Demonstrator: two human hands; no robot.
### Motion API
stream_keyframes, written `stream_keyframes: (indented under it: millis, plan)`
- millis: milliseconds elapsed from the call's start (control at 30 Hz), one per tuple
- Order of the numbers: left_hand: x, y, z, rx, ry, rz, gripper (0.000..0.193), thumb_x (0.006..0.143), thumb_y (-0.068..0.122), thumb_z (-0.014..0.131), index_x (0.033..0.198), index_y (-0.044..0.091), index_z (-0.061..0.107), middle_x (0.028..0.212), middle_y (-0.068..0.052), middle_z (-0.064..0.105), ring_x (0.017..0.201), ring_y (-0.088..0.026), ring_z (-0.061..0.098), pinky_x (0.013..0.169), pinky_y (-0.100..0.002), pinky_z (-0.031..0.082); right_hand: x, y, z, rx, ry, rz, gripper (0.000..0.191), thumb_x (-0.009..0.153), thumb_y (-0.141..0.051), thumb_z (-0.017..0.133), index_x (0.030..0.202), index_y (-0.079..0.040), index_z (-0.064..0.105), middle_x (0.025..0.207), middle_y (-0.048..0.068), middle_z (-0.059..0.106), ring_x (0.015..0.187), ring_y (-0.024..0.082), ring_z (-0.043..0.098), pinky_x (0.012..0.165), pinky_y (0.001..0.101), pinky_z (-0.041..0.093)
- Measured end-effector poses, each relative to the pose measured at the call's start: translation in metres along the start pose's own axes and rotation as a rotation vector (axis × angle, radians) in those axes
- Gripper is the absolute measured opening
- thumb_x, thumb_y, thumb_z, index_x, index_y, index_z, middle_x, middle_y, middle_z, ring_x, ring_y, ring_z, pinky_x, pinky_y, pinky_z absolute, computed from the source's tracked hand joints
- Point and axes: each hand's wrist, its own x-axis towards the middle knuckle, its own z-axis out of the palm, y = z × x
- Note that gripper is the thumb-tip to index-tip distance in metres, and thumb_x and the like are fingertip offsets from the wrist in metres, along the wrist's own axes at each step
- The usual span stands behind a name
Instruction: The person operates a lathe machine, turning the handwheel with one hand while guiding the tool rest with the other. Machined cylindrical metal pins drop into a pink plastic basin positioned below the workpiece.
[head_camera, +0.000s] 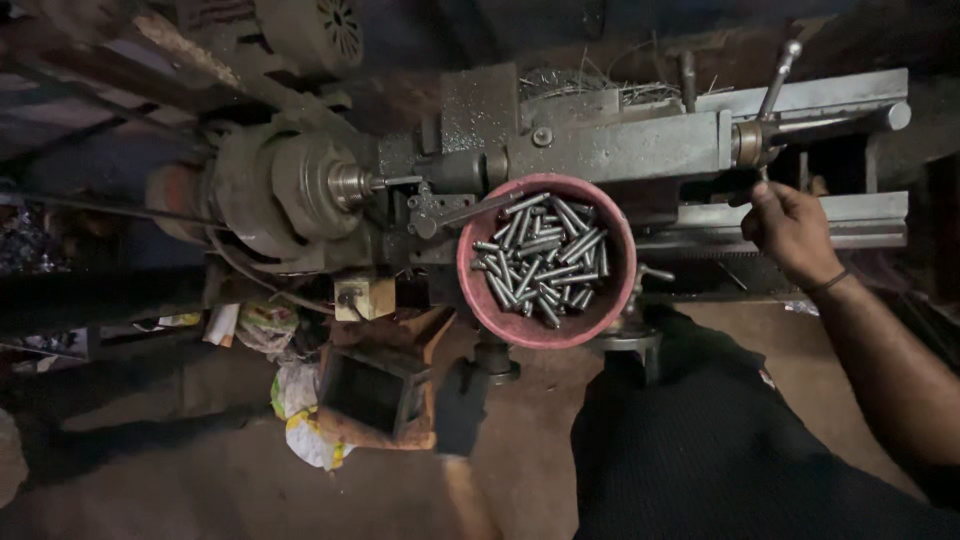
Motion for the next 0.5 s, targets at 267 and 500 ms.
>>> stream_keyframes:
  millis: [267, 500]
  plan:
    - [-0.028, 0.019, 0.063, 0.741, 0.511, 0.074, 0.079, 0.082, 0.048, 0.075, 0.137, -0.005, 0.053, 0.118, -0.028, 0.068, 0.102, -0.044, 0.067, 0.080, -0.050, 0.053, -0.001, 0.001, 0.001, -0.110, 0.046, -0.023, 0.041, 0.114, -0.039, 0.052, 0.102, -0.002, 0.064, 0.071, -0.001, 0.058, 0.060, 0.007, 0.048, 0.053, 0.0263, 0.038]
    - [0.022, -0.058, 0.081, 0.503, 0.540, 0.153, 0.071, 0.087, 0.038, 0.068, 0.136, -0.010, 0.050, 0.122, -0.034, 0.066, 0.110, -0.049, 0.063, 0.091, -0.053, 0.049, 0.012, 0.042, -0.012, -0.660, 0.158, -0.187, 0.056, 0.112, -0.040, 0.070, 0.076, 0.002, 0.059, 0.060, 0.011, 0.051, 0.056, 0.016, 0.044, 0.056, 0.0384, 0.038]
